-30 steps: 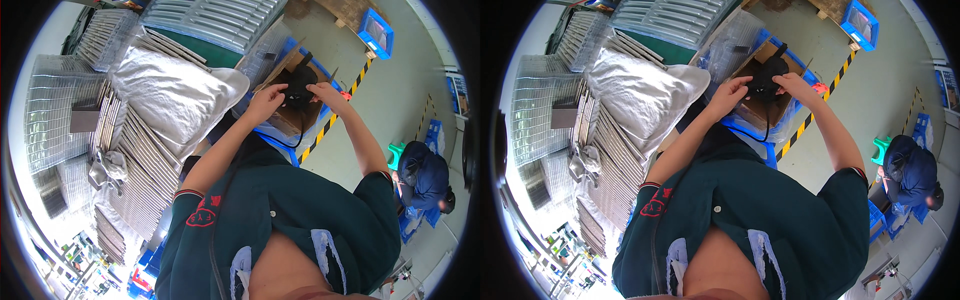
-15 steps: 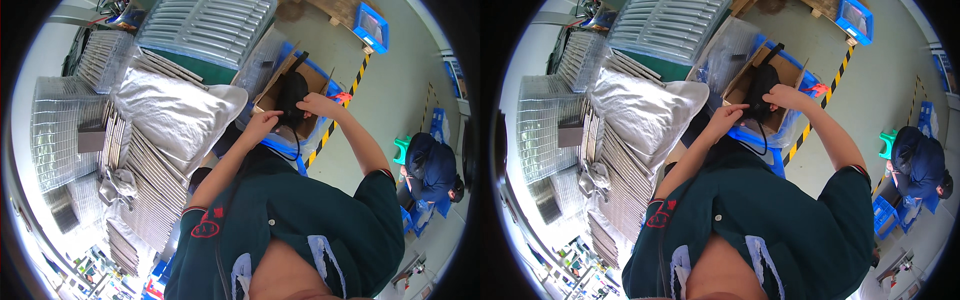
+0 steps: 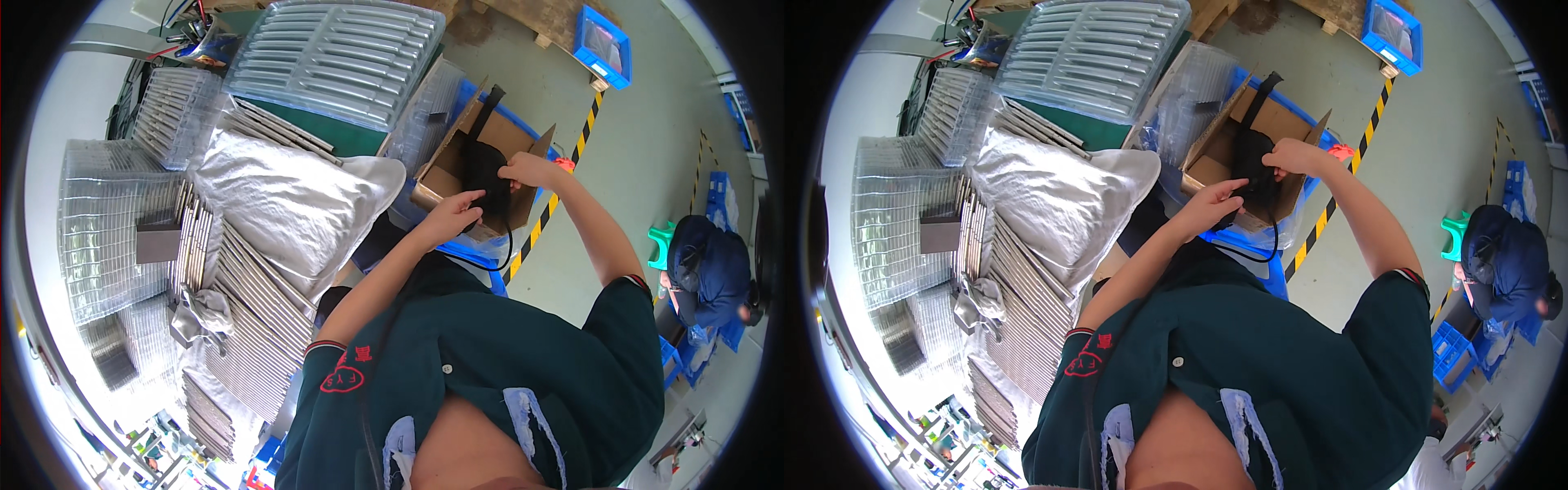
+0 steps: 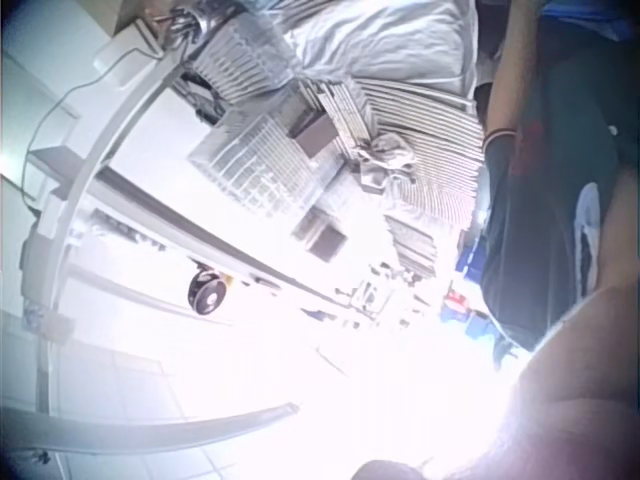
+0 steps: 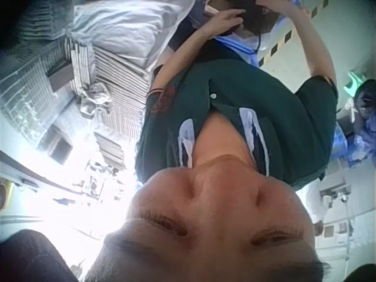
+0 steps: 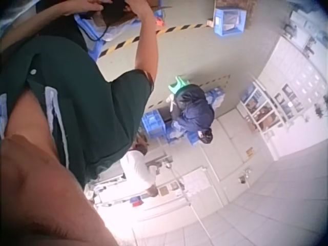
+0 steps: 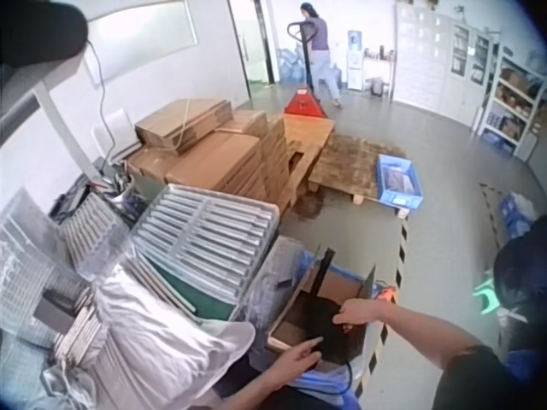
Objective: Inspecting a black waist bag and placing it into a cardboard box.
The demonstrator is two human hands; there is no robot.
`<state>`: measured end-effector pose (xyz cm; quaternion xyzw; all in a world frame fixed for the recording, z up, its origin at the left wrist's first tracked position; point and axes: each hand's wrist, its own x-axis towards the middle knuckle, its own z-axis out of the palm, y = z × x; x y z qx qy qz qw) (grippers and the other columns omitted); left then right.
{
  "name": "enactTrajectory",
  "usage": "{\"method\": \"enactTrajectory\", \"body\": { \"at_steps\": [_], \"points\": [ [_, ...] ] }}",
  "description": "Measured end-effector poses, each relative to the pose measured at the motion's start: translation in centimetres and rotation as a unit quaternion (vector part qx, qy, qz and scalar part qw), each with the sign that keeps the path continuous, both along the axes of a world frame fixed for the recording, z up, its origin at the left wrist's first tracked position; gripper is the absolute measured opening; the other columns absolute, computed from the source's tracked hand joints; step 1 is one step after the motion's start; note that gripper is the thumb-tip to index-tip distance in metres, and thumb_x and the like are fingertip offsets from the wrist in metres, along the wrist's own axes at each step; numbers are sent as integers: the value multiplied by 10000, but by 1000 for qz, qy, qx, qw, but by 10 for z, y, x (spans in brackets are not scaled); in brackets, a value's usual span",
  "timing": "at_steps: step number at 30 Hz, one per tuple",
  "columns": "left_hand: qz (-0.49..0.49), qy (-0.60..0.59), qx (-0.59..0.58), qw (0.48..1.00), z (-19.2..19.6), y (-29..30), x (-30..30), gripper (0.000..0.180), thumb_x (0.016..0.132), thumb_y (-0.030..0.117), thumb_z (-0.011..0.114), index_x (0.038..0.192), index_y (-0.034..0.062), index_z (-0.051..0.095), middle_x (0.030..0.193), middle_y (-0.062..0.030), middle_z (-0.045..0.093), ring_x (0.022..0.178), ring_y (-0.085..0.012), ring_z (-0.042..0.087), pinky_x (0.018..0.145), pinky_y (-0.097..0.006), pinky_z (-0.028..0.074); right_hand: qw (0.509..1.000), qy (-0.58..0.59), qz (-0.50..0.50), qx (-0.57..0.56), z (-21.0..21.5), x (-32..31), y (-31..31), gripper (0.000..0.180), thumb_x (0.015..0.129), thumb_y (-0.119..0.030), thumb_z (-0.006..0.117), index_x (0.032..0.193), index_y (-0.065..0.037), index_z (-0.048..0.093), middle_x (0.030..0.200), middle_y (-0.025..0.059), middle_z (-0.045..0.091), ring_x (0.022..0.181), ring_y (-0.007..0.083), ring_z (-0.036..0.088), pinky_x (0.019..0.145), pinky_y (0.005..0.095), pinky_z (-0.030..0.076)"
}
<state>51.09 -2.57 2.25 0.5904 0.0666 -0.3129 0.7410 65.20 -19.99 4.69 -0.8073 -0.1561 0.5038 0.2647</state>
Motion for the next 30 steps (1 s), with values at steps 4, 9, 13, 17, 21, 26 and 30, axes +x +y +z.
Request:
{"method": "enactTrajectory", "body": {
  "at_steps": [4, 9, 13, 17, 21, 26, 30],
  "points": [
    [-2, -31, 35, 999, -7, 2, -5, 436, 846, 104, 487, 1256, 7, 373, 826, 2, 523, 789, -69, 519, 727, -202, 407, 1000, -3, -29, 5, -5, -14, 5, 365, 753, -267, 483, 652, 71, 573, 648, 129, 611, 614, 179, 612, 611, 270, 468],
    [-9, -8, 77, 997, -14, 10, -14, 416, 847, 97, 477, 1243, 5, 392, 812, 3, 523, 754, -63, 497, 704, -199, 406, 997, -35, -62, 15, 1, -24, 11, 362, 756, -259, 495, 639, 77, 557, 573, 114, 567, 553, 166, 574, 555, 267, 447],
    [0, -55, 28, 998, 20, 5, -12, 393, 842, 109, 481, 1218, 10, 427, 808, -6, 535, 720, -60, 483, 671, -194, 402, 996, -46, -53, 49, 29, -25, -1, 372, 753, -270, 496, 618, 72, 552, 552, 108, 557, 549, 162, 572, 540, 270, 442],
    [-4, -64, 11, 998, 35, 7, -6, 377, 852, 93, 464, 1221, 22, 430, 829, 2, 533, 726, -64, 491, 694, -201, 410, 992, -71, -91, 46, 43, -26, -2, 373, 752, -263, 483, 610, 73, 562, 554, 115, 567, 552, 173, 586, 544, 274, 453],
    [44, -46, 7, 998, 6, 6, -5, 380, 849, 83, 464, 1220, 11, 424, 841, -7, 530, 726, -73, 508, 695, -211, 418, 991, -131, -29, 3, 15, -19, 5, 380, 770, -286, 454, 583, 15, 588, 543, 84, 587, 557, 188, 599, 560, 301, 470],
    [74, 0, 59, 995, -28, 15, -16, 384, 828, 68, 464, 1192, -46, 421, 804, -31, 534, 675, -97, 531, 651, -211, 432, 947, -226, 172, -151, -16, -31, 29, 395, 784, -307, 407, 561, -58, 619, 571, 43, 609, 615, 198, 614, 620, 338, 488],
    [88, 23, 45, 995, -31, 18, -22, 395, 824, 72, 464, 1190, -66, 411, 782, -32, 530, 659, -96, 529, 636, -212, 433, 959, -180, 176, -131, -26, -26, 30, 444, 801, -375, 405, 559, -79, 631, 597, 20, 619, 651, 197, 616, 640, 344, 487]
  ]
}}
